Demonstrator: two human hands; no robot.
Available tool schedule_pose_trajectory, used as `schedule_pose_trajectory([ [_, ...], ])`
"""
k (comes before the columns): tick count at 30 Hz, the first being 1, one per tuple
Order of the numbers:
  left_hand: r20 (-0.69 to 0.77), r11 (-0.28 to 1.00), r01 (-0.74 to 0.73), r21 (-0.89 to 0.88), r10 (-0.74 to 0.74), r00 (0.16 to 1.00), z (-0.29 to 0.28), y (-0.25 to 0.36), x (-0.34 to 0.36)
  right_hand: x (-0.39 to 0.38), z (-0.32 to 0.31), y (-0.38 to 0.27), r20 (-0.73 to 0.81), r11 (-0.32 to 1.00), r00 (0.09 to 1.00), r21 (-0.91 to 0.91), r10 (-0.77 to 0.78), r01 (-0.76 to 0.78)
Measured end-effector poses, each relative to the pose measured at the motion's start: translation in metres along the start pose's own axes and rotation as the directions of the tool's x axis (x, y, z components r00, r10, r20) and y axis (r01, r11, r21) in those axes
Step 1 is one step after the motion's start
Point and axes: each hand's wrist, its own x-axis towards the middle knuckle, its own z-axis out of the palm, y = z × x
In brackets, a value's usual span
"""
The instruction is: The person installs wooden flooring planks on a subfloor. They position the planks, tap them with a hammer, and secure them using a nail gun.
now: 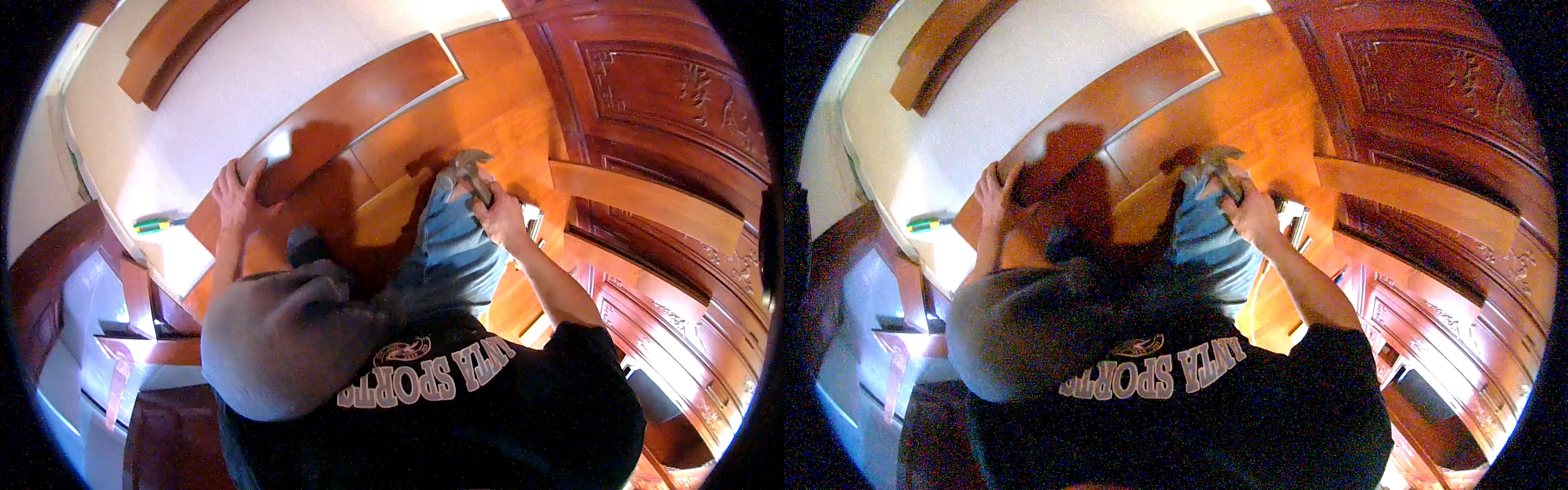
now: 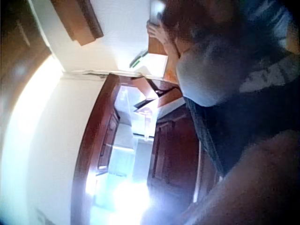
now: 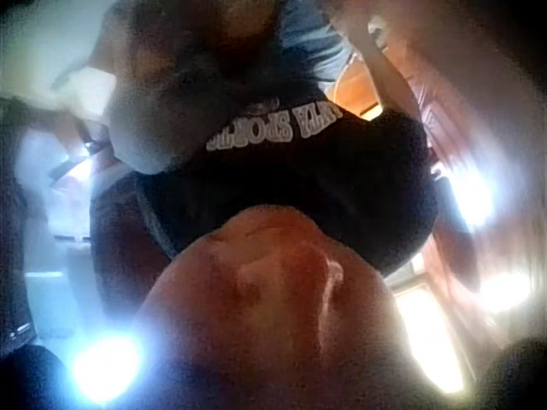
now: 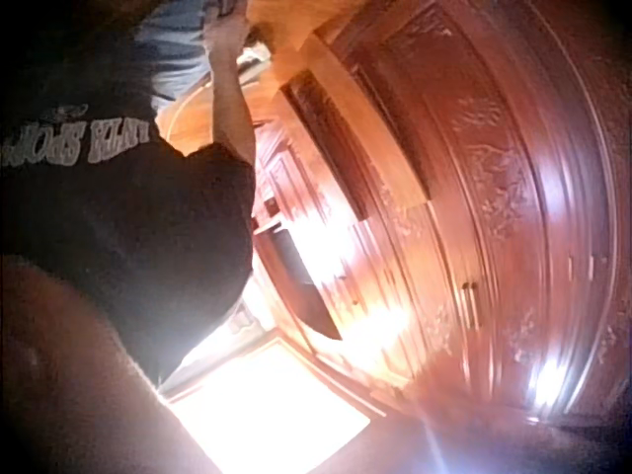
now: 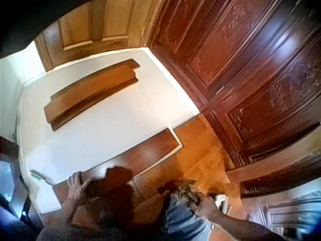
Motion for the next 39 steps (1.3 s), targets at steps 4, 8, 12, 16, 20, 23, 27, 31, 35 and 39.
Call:
schedule_pose_trajectory([
  [4, -0.035, 0.999, -0.029, -0.019, 0.028, 0.999, 0.021, 0.01, 0.007, 0.005, 0.005, 0.007, -0.045, 1.0, 0.999, -0.001, -0.015, 0.015],
  [8, -0.007, 0.999, -0.04, -0.027, 0.04, 0.999, 0.026, 0.009, 0.01, 0.007, 0.005, 0.003, -0.02, 0.999, 1.0, -0.037, 0.014, -0.014],
  [12, 0.0, 0.998, -0.056, -0.035, 0.056, 0.998, 0.039, -0.003, 0.003, 0.011, 0.008, -0.007, 0.006, 0.999, 1.0, -0.051, -0.008, 0.008],
  [16, -0.034, 0.996, -0.093, -0.005, 0.092, 0.995, 0.059, -0.012, 0.001, 0.024, 0.023, 0.007, -0.033, 0.982, 0.982, -0.022, -0.188, 0.188],
  [20, -0.046, 0.996, -0.088, -0.026, 0.086, 0.995, 0.055, -0.005, 0.004, 0.067, -0.006, -0.014, 0.246, 0.973, 0.951, -0.084, -0.187, 0.213],
  [23, 0.031, 0.998, -0.025, 0.051, 0.024, 0.999, 0.061, -0.008, 0.006, 0.13, -0.037, -0.111, 0.28, 0.839, 0.858, -0.227, -0.43, 0.494],
  [27, -0.148, 0.998, 0.006, -0.07, -0.016, 0.989, 0.068, -0.001, -0.001, 0.209, -0.034, -0.265, 0.218, 0.46, 0.655, -0.554, -0.723, 0.693],
  [31, -0.117, 0.999, 0.037, -0.037, -0.041, 0.992, 0.069, -0.001, 0.002, 0.216, -0.028, -0.371, 0.264, 0.44, 0.714, -0.635, -0.649, 0.635],
  [35, -0.082, 0.994, 0.07, -0.08, -0.077, 0.994, 0.061, 0.006, 0.005, 0.273, -0.006, -0.359, 0.492, 0.238, 0.637, -0.649, -0.593, 0.723],
  [39, -0.035, 0.992, 0.088, -0.091, -0.091, 0.995, 0.057, 0.007, 0.001, 0.289, -0.017, -0.372, 0.628, 0.068, 0.614, -0.671, -0.477, 0.739],
])
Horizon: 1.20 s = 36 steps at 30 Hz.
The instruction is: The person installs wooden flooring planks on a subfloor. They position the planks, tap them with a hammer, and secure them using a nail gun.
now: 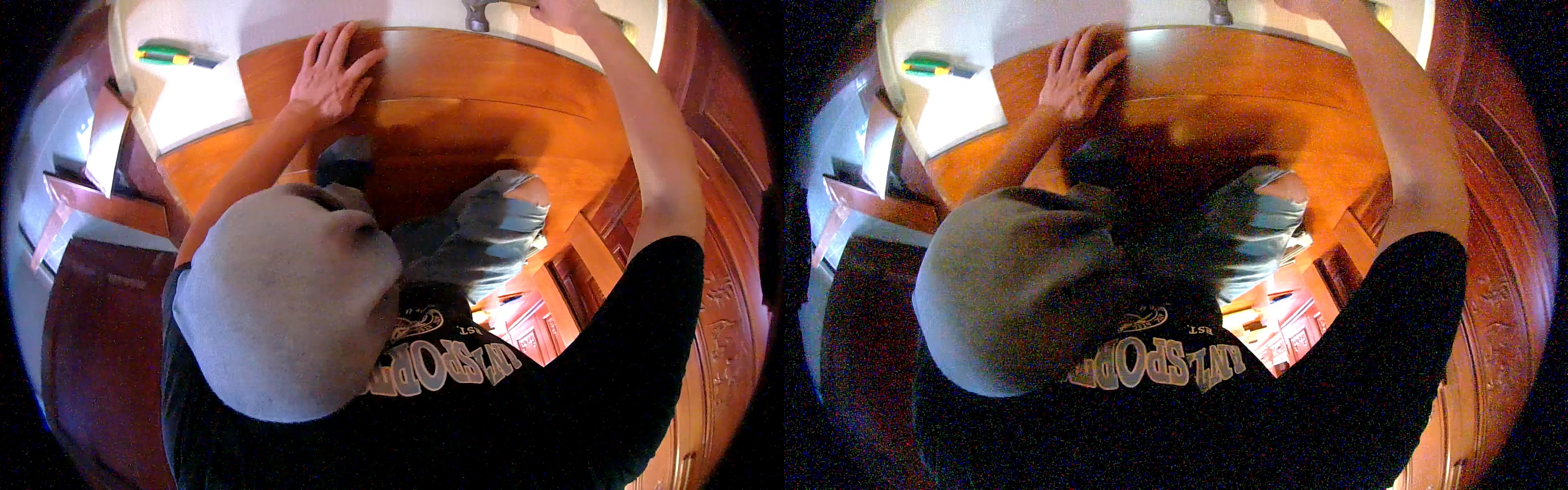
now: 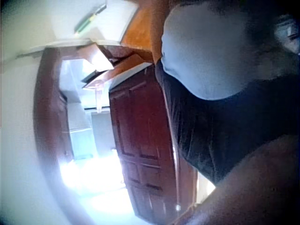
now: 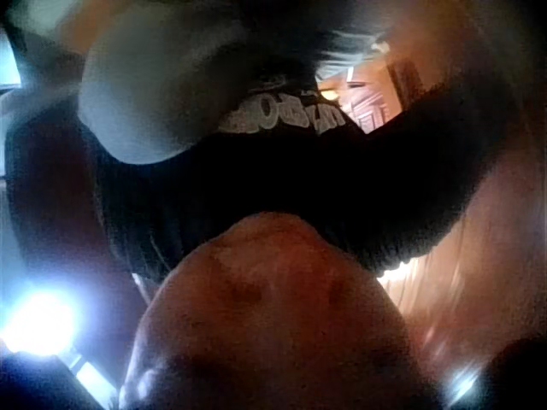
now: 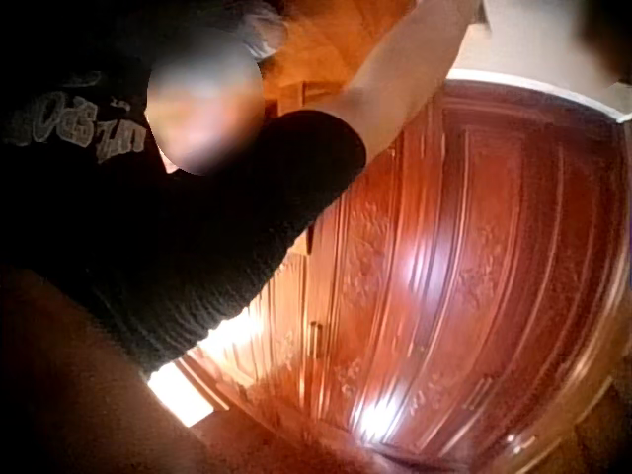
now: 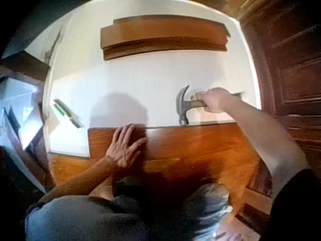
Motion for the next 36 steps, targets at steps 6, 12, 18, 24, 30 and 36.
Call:
schedule_pose_trajectory([
  [6, 0.018, 1.0, 0.008, -0.028, -0.008, 1.0, 0.006, 0.011, 0.006, 0.003, 0.089, 0.082, -0.132, 0.999, 0.991, -0.019, 0.029, -0.032],
  [12, -0.063, 0.996, -0.021, -0.091, 0.016, 0.998, 0.012, 0.008, -0.003, -0.026, 0.029, 0.063, 0.065, 1.0, 0.998, -0.031, 0.0, 0.002],
  [18, -0.049, 0.999, -0.039, 0.004, 0.039, 0.998, 0.012, 0.008, 0.005, -0.036, 0.063, 0.116, -0.01, 0.986, 0.986, 0.004, 0.167, -0.167],
  [24, 0.021, 1.0, -0.011, -0.012, 0.011, 1.0, 0.004, 0.009, 0.001, -0.047, 0.063, 0.104, 0.159, 0.99, 0.983, -0.126, 0.086, -0.066],
  [30, 0.009, 0.999, -0.008, -0.031, 0.008, 1.0, 0.004, 0.012, 0.005, -0.044, 0.057, 0.133, 0.013, 0.936, 0.939, 0.084, 0.342, -0.342],
  [36, 0.073, 1.0, 0.02, -0.021, -0.019, 0.997, 0.001, 0.007, -0.007, -0.02, 0.085, 0.105, 0.161, 0.998, 0.985, -0.03, 0.061, -0.057],
])
